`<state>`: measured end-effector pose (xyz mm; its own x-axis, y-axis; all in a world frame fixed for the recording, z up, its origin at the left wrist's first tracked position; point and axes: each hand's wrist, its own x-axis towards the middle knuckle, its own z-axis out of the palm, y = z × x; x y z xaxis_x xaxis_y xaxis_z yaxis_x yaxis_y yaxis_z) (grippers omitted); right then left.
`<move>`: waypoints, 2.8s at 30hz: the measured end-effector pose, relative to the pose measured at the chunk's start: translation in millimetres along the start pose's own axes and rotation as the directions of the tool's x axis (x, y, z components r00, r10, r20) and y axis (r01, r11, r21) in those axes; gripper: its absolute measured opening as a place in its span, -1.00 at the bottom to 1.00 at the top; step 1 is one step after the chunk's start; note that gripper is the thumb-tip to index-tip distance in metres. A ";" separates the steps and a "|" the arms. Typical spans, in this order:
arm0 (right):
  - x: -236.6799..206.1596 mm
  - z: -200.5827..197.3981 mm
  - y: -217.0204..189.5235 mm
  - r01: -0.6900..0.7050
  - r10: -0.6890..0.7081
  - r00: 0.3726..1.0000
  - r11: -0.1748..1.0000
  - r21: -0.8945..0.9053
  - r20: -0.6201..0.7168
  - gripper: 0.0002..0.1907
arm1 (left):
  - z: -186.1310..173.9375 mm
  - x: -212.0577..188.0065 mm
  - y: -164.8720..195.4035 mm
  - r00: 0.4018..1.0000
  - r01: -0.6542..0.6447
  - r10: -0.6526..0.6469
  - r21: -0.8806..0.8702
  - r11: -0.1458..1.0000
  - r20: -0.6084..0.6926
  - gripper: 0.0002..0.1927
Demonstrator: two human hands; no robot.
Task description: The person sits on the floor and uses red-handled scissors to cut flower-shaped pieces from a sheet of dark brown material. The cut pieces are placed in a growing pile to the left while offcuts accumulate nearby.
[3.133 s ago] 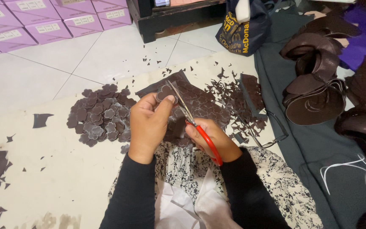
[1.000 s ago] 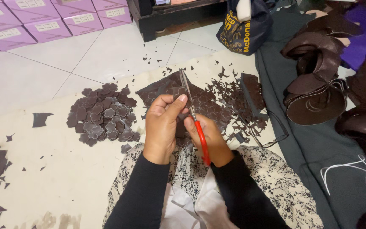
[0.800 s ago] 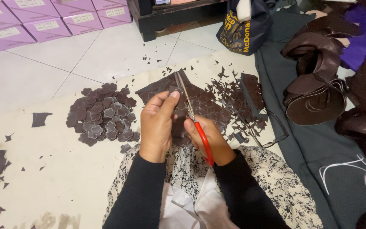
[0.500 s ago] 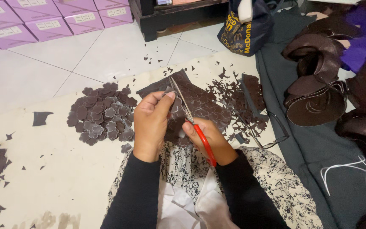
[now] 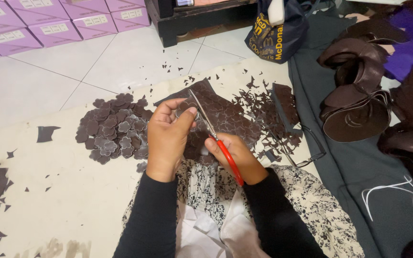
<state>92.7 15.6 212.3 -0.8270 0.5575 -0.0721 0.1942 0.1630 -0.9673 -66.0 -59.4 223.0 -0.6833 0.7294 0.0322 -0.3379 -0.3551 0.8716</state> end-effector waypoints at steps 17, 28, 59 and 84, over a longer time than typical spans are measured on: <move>4.1 6.1 15.0 -0.101 0.101 0.995 0.989 0.106 0.002 -0.51 | -2.5 2.1 -2.0 1.000 -0.016 0.014 -0.072 0.997 -0.026 -0.79; 0.6 2.1 5.3 -0.162 0.139 0.982 0.968 0.193 0.127 -0.53 | 4.7 4.4 -3.4 1.000 0.012 -0.011 0.020 1.000 -0.018 -0.77; 1.2 9.9 8.9 -0.032 0.035 0.999 0.965 0.260 -0.006 -0.57 | 7.2 -2.3 -6.5 0.997 0.073 -0.073 -0.010 0.997 -0.002 -0.89; -1.5 7.5 2.0 -0.100 0.101 0.995 0.965 0.242 0.010 -0.57 | 4.6 -5.3 2.8 0.998 -0.052 0.048 0.093 0.994 0.043 -0.88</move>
<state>90.4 9.0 208.6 -0.8085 0.5629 -0.1719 0.1431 -0.0953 -0.9851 -60.3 -61.6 227.5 -0.6707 0.7355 0.0953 -0.2399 -0.3367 0.9105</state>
